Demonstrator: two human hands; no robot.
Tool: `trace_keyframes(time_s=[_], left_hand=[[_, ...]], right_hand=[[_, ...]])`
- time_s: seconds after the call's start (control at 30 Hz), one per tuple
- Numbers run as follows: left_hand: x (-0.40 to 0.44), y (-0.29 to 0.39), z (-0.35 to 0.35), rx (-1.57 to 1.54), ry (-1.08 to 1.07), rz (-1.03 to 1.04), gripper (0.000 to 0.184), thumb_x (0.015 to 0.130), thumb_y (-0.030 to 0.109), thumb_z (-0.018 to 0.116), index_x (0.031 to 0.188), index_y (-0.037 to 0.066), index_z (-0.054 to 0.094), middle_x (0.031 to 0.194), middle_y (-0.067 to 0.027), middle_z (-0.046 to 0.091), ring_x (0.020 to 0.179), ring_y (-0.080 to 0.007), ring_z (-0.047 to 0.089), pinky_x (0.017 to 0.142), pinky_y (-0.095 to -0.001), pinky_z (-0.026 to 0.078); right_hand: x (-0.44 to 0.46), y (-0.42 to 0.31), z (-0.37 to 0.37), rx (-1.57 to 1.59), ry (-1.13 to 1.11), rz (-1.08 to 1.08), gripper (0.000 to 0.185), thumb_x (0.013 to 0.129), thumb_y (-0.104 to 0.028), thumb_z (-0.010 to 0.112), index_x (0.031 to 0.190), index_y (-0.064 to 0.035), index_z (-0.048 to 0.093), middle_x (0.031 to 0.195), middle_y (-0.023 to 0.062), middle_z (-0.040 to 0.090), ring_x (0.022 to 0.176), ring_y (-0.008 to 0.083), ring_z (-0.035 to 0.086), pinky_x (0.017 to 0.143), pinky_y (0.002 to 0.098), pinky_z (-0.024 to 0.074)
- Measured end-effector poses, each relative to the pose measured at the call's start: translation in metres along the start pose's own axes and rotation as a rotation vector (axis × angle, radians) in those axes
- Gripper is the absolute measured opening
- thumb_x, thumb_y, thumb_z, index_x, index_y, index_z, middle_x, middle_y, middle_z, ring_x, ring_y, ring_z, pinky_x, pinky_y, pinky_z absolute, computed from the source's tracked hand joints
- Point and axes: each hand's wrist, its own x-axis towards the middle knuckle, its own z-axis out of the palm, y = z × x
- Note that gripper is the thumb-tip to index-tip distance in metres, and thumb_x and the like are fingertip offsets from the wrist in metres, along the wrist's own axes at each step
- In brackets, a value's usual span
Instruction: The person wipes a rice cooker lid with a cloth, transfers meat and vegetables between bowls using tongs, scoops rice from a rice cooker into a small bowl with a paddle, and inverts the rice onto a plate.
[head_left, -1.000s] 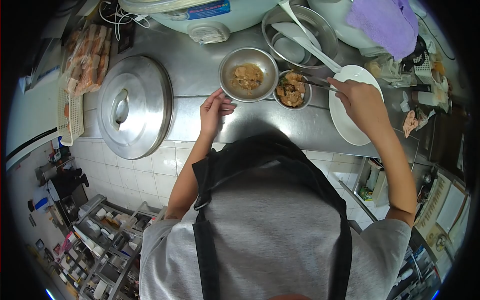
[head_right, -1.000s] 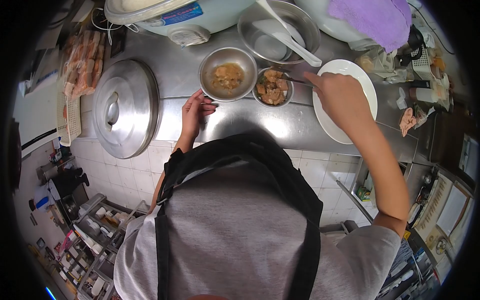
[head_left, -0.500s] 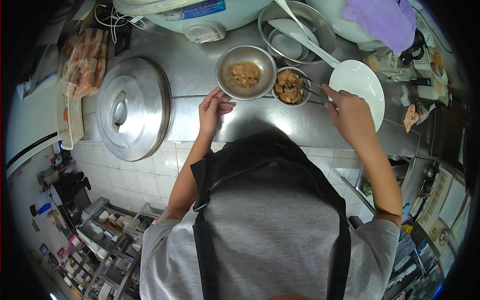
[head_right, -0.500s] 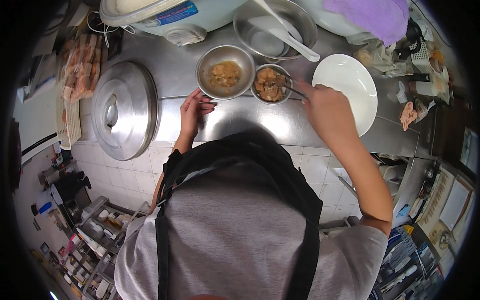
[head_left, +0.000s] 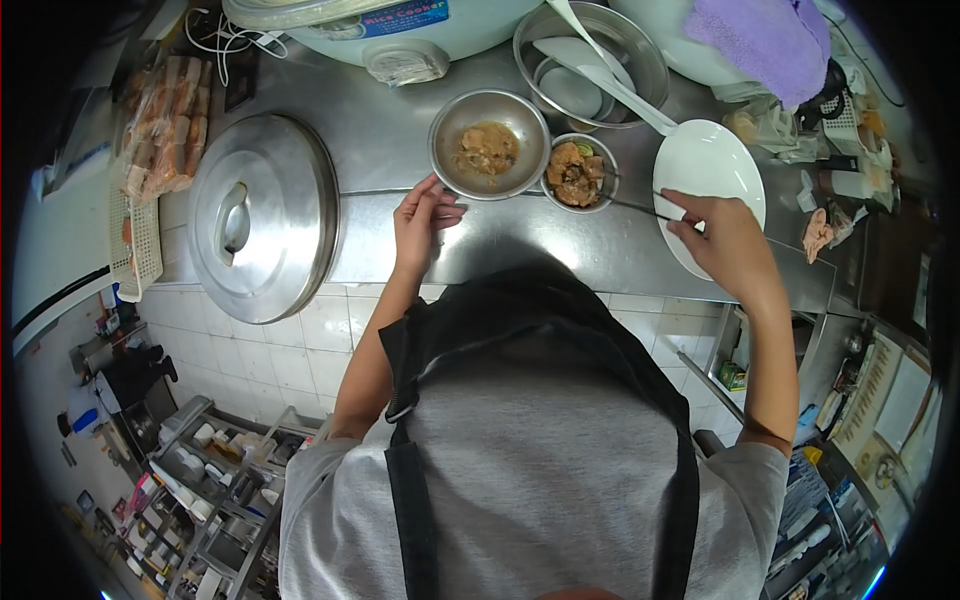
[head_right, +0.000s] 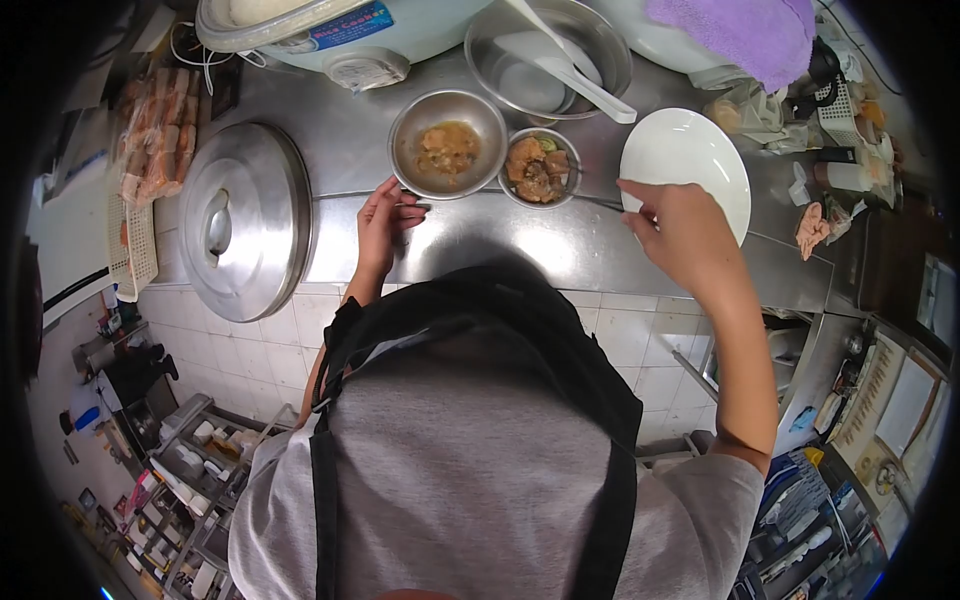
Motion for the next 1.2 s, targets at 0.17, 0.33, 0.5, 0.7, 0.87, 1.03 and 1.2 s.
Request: trace_keyframes(time_s=[0.17,0.33,0.5,0.7,0.87,1.03,1.2], left_hand=[[0.000,0.001,0.000,0.013,-0.008,-0.001,0.047,0.099,0.024,0.052,0.138,-0.002,0.046,0.095,-0.0100,0.064,0.080,-0.0211,0.069,0.072,-0.0317,0.059],[-0.002,0.002,0.001,0.010,-0.010,0.005,0.047,0.099,0.023,0.052,0.139,-0.002,0.045,0.096,-0.0104,0.064,0.080,-0.0211,0.069,0.072,-0.0316,0.059],[0.000,0.002,0.001,0.000,-0.002,-0.002,0.046,0.099,0.022,0.052,0.138,-0.002,0.046,0.095,-0.0105,0.065,0.079,-0.0212,0.069,0.071,-0.0311,0.059],[0.000,0.001,0.002,0.000,0.003,-0.002,0.046,0.099,0.022,0.053,0.137,-0.002,0.046,0.094,-0.0104,0.065,0.078,-0.0209,0.069,0.070,-0.0307,0.059],[0.000,0.001,0.002,0.009,0.010,-0.004,0.045,0.099,0.022,0.052,0.137,-0.001,0.047,0.094,-0.0097,0.065,0.079,-0.0208,0.069,0.071,-0.0306,0.059],[0.000,0.002,0.001,0.022,-0.006,-0.001,0.044,0.100,0.023,0.051,0.137,-0.001,0.047,0.095,-0.0092,0.064,0.080,-0.0206,0.069,0.071,-0.0309,0.059],[0.000,-0.001,0.000,0.009,-0.016,0.004,0.044,0.100,0.023,0.051,0.137,-0.001,0.047,0.096,-0.0096,0.064,0.080,-0.0206,0.070,0.072,-0.0311,0.059]], right_hand=[[0.007,0.015,0.019,0.097,-0.074,0.001,0.032,0.085,-0.013,0.067,0.116,-0.0065,0.070,0.075,0.0148,0.069,0.064,0.0272,0.064,0.067,0.0375,0.0495],[0.015,0.040,0.022,0.441,-0.225,0.196,0.029,0.088,-0.013,0.064,0.115,-0.0056,0.071,0.066,0.0024,0.063,0.050,0.0068,0.042,0.048,0.0250,0.0358],[0.018,0.070,0.025,0.859,-0.293,0.407,0.033,0.091,-0.014,0.062,0.123,-0.0073,0.067,0.072,-0.0015,0.063,0.048,0.0012,0.032,0.041,0.0184,0.0245],[0.018,0.076,0.059,0.907,-0.244,0.444,0.035,0.091,-0.013,0.063,0.126,-0.0099,0.065,0.072,-0.0036,0.061,0.048,0.0005,0.030,0.040,0.0178,0.0233],[0.006,0.073,0.072,0.712,-0.086,0.309,0.036,0.091,-0.011,0.063,0.127,-0.0083,0.065,0.070,-0.0014,0.062,0.056,0.0035,0.045,0.051,0.0197,0.0364],[-0.006,0.085,0.083,0.609,0.116,0.151,0.035,0.090,-0.009,0.065,0.125,-0.0100,0.067,0.069,0.0017,0.063,0.065,0.0053,0.053,0.061,0.0219,0.0432],[-0.010,0.055,0.076,0.490,0.098,0.128,0.034,0.089,-0.010,0.066,0.123,-0.0113,0.068,0.065,0.0068,0.061,0.061,0.0058,0.051,0.058,0.0223,0.0420]])
